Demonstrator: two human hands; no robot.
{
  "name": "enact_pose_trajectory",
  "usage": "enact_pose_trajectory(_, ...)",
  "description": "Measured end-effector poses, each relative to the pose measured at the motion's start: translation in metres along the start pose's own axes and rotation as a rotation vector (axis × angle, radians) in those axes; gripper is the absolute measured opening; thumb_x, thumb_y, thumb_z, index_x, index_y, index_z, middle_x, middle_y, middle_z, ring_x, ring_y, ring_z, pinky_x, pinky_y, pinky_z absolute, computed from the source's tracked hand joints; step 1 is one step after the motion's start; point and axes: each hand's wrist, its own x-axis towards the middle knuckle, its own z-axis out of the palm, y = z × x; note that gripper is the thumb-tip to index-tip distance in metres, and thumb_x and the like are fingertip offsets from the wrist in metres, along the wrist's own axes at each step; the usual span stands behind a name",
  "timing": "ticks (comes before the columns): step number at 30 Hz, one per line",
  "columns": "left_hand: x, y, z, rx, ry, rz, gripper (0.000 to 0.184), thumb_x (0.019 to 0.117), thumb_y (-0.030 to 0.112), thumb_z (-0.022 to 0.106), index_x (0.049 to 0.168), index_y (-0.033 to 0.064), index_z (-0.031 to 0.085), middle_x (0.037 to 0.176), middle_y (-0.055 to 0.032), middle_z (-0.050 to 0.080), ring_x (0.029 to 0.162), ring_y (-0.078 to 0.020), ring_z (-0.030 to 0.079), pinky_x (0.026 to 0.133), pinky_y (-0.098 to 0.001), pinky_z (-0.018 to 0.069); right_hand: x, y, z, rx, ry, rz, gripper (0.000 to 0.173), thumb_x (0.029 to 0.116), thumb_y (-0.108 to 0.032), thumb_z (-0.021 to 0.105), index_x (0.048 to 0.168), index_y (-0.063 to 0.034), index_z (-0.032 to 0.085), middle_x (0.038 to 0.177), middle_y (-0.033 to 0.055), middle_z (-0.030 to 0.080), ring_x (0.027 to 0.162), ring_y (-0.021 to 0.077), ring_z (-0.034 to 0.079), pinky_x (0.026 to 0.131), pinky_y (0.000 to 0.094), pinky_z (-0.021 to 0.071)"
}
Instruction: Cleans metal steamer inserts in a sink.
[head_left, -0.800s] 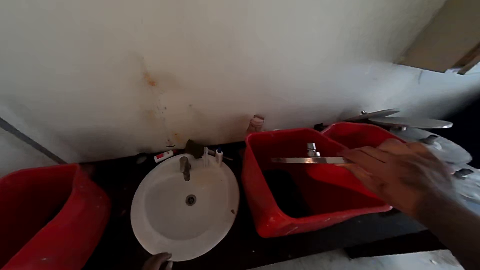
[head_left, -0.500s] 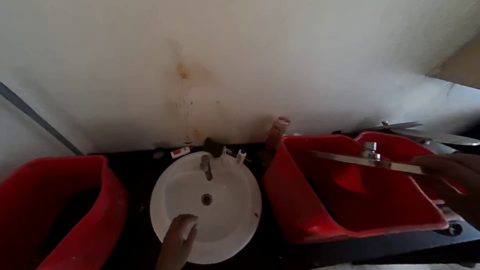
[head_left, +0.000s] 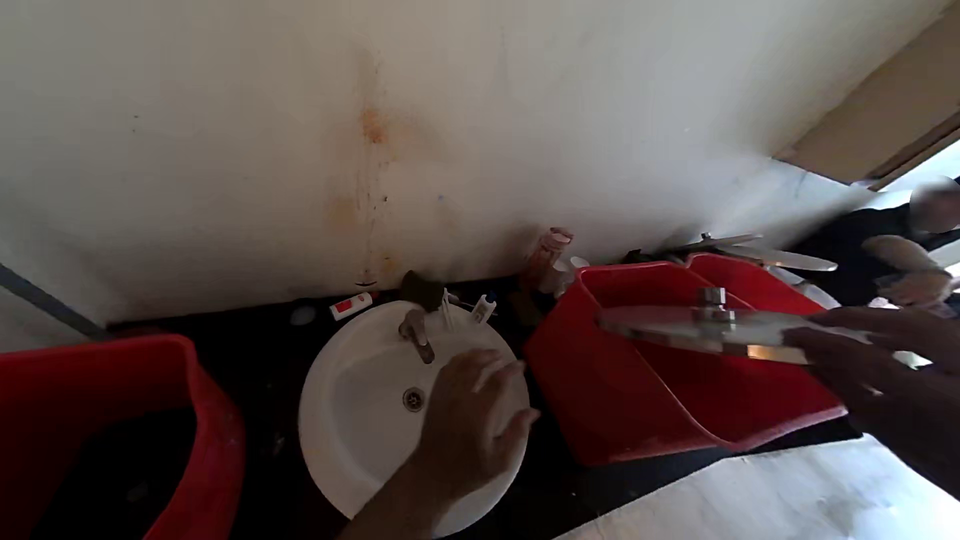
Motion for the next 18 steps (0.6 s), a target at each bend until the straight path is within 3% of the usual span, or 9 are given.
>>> enact_pose_trajectory(2,0.032,0.031,0.006,0.003,0.071,0.135,0.053,0.0921,0.046,0.072,0.137,0.0177,0.064,0.140,-0.0134,0.061,0.132,-0.0286,0.057,0.108,-0.0477,0.0492,-0.001,-0.012,0.010,-0.024,0.047,-0.060,0.024,0.1015,-0.015,0.059,0.117,-0.0061,0.075,0.116,0.0276,0.067,0.090,0.0510,0.065,0.076,0.0672,0.0498)
enact_pose_trajectory(5,0.057,0.058,0.007,0.025,0.023,0.188,0.057,0.0887,0.038,0.077,0.140,0.0200,0.062,0.146,-0.0134,0.057,0.138,-0.0290,0.052,0.113,-0.0494,0.0443,0.009,-0.055,0.008,-0.048,0.110,-0.159,0.023,0.1025,-0.021,0.057,0.116,-0.0144,0.075,0.112,0.0232,0.068,0.086,0.0463,0.065,0.070,0.0625,0.0493)
enact_pose_trajectory(6,0.057,0.059,0.005,0.045,-0.004,0.171,0.051,0.0911,0.036,0.075,0.139,0.0211,0.064,0.143,-0.0103,0.060,0.135,-0.0263,0.055,0.111,-0.0463,0.0466,0.013,-0.071,0.009,-0.053,0.128,-0.200,0.022,0.1024,-0.022,0.057,0.115,-0.0182,0.075,0.112,0.0202,0.069,0.086,0.0437,0.066,0.069,0.0604,0.0490)
enact_pose_trajectory(8,0.046,0.048,0.000,0.062,0.014,0.129,0.029,0.0972,0.026,0.068,0.125,0.0199,0.073,0.123,-0.0050,0.072,0.117,-0.0209,0.068,0.099,-0.0400,0.0570,0.020,-0.106,0.022,-0.022,0.178,-0.245,0.020,0.1018,-0.023,0.057,0.112,-0.0235,0.073,0.109,0.0137,0.070,0.082,0.0376,0.064,0.067,0.0551,0.0466)
enact_pose_trajectory(10,0.021,0.023,-0.003,0.057,0.069,0.088,0.022,0.0976,0.013,0.060,0.111,0.0153,0.077,0.110,-0.0037,0.077,0.104,-0.0190,0.073,0.089,-0.0363,0.0612,0.029,-0.136,0.049,0.050,0.203,-0.280,0.017,0.1001,-0.022,0.059,0.108,-0.0261,0.073,0.105,0.0078,0.072,0.081,0.0312,0.065,0.068,0.0505,0.0485)
enact_pose_trajectory(13,-0.043,-0.025,-0.002,-0.014,0.113,-0.100,0.023,0.1029,0.018,0.057,0.115,0.0107,0.075,0.111,-0.0044,0.076,0.105,-0.0143,0.072,0.092,-0.0320,0.0606,0.045,-0.171,0.103,0.249,0.118,-0.355,0.020,0.0958,-0.032,0.067,0.115,-0.0311,0.072,0.116,0.0015,0.071,0.096,0.0246,0.069,0.078,0.0489,0.0548)
enact_pose_trajectory(16,-0.105,-0.044,-0.008,-0.097,0.234,-0.466,0.025,0.0972,0.018,0.068,0.112,-0.0006,0.075,0.096,-0.0087,0.076,0.087,-0.0078,0.071,0.081,-0.0244,0.0602,0.067,-0.194,0.141,0.470,-0.107,-0.327,0.061,0.0817,-0.052,0.080,0.136,-0.0292,0.063,0.139,0.0015,0.062,0.114,0.0259,0.065,0.091,0.0548,0.0533)
enact_pose_trajectory(18,-0.129,-0.042,-0.015,-0.101,0.305,-0.733,0.027,0.0930,0.011,0.071,0.111,-0.0089,0.071,0.091,-0.0135,0.073,0.080,-0.0073,0.068,0.076,-0.0239,0.0583,0.085,-0.199,0.171,0.606,-0.306,-0.177,0.059,0.0877,-0.048,0.076,0.140,-0.0243,0.062,0.142,0.0013,0.060,0.121,0.0253,0.061,0.097,0.0531,0.0514)
